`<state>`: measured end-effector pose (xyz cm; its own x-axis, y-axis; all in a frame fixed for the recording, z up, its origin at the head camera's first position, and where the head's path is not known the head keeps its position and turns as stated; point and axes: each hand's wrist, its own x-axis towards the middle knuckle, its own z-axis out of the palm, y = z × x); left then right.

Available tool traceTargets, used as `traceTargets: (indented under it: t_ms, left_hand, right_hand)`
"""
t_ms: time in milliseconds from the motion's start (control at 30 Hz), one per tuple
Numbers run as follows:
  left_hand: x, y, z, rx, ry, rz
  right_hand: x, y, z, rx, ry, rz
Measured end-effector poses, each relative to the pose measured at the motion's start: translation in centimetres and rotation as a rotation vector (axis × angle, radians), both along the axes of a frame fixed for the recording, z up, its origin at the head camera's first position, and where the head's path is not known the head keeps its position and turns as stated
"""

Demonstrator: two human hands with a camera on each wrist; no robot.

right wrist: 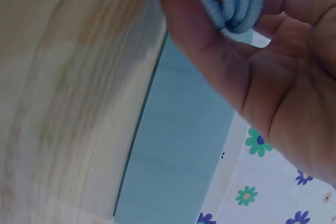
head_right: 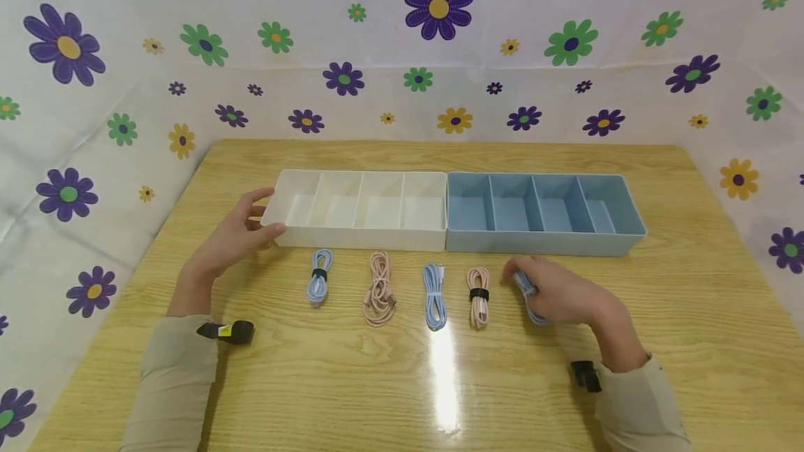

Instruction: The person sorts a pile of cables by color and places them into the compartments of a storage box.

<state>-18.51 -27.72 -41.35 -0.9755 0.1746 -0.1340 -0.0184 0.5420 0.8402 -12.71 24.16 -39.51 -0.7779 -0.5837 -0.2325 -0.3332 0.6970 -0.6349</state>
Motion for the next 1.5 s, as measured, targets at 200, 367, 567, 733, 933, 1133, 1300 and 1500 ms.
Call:
traceTargets:
  t_ms: [200,367,567,733,933,1133,1300,1500]
  left_hand:
    - [0.1,0.1,0.3,0.006,-0.005,-0.004]
    - [0.1,0.1,0.3,0.009,-0.019,0.001]
    - [-0.1,0.0,0.1,-0.014,-0.027,0.0]
    - [0.1,0.1,0.5,-0.006,-0.029,0.002]
    - [0.2,0.2,0.6,-0.012,-0.021,-0.009]
    - [0.2,0.2,0.6,-0.018,-0.009,-0.003]
    - [0.1,0.2,0.6,-0.015,-0.001,-0.005]
    - [0.3,0.0,0.3,-0.007,-0.023,-0.004]
  right_hand:
    - [0.2,0.3,0.6,-0.14,-0.083,0.001]
    - [0.2,0.4,1.0,-0.287,-0.151,-0.021]
    - [0.0,0.7,1.3,-0.501,-0.2,-0.008]
    - [-0.2,0.7,1.3,-0.642,-0.211,0.008]
    - [-0.2,0.5,1.1,-0.767,-0.127,0.006]
    - [-0.4,0.2,0.7,-0.865,-0.104,-0.016]
    - [-0.5,0.0,0.7,-0.911,-0.118,-0.005]
    - [-0.2,-0.1,0.6,-0.876,-0.096,-0.008]
